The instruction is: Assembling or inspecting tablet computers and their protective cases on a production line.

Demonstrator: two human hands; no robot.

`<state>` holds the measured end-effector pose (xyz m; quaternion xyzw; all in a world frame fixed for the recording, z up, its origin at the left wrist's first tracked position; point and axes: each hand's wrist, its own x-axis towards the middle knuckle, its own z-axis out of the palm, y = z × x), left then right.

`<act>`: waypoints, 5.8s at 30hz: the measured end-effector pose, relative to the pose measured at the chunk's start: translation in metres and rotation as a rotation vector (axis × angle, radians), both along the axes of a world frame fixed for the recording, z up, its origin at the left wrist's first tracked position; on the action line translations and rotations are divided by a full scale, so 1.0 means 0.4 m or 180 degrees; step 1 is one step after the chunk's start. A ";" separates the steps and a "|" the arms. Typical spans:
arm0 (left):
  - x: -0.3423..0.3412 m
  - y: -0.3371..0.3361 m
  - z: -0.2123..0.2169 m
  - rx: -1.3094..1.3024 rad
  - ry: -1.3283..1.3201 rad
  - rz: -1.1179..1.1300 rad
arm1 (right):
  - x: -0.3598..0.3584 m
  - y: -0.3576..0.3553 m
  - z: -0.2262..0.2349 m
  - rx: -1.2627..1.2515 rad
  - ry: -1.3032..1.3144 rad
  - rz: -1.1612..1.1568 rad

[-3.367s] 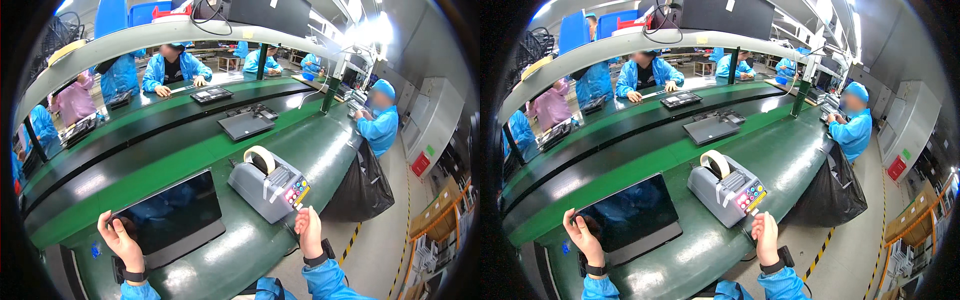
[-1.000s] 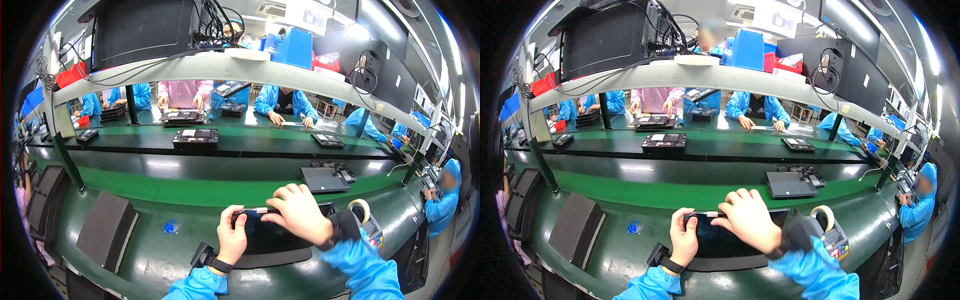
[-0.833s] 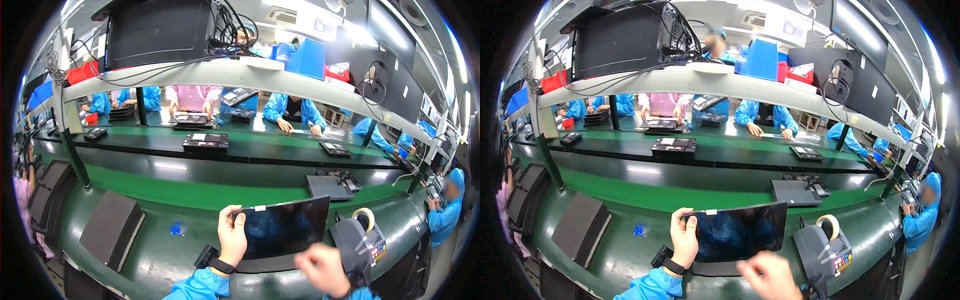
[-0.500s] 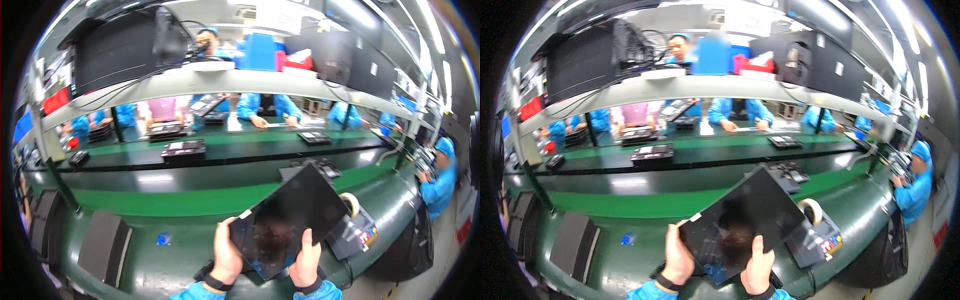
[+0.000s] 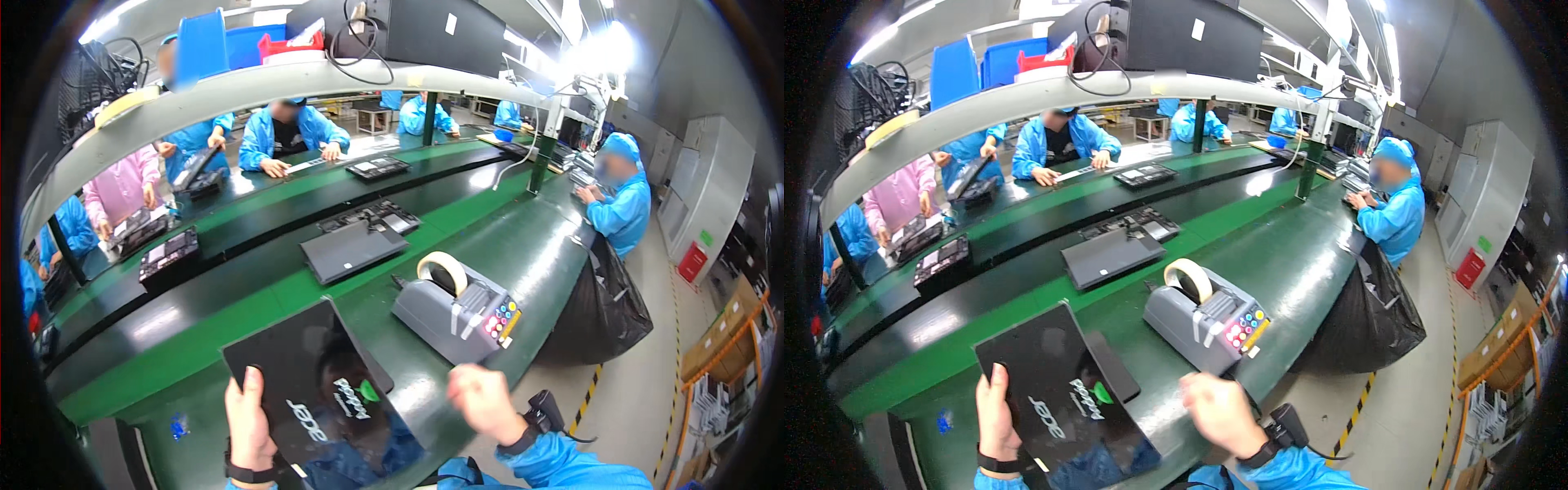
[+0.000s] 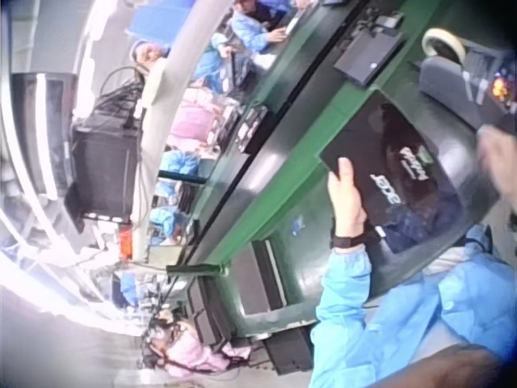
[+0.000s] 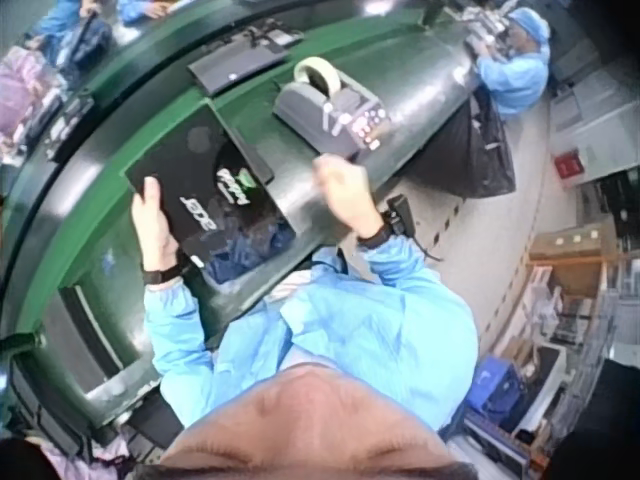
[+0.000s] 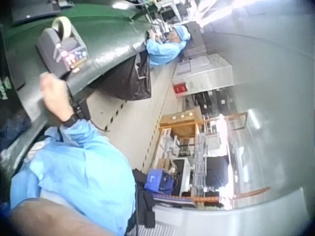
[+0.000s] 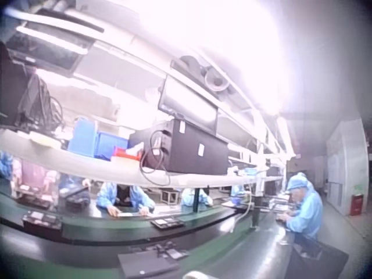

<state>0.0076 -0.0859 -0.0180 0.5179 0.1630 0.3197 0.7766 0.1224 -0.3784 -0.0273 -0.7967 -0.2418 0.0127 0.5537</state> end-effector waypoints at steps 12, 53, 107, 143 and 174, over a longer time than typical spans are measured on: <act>0.007 -0.005 -0.012 0.0422 0.0373 0.0089 | 0.153 -0.188 -0.038 0.1004 -0.0702 -0.2022; -0.004 -0.022 0.003 -0.0115 0.0002 -0.0301 | 0.102 0.317 0.029 0.2178 0.3495 0.1299; 0.277 0.512 -0.137 -0.0013 0.1641 -0.0211 | 0.185 0.335 -0.101 0.1760 0.2094 0.0819; 0.051 0.249 -0.013 -0.0820 0.1134 0.0147 | 0.204 0.305 -0.086 0.1913 0.2123 0.0687; -0.462 -0.099 -0.136 -0.1105 0.0976 0.0827 | -0.035 0.297 -0.058 0.0487 0.2867 0.2555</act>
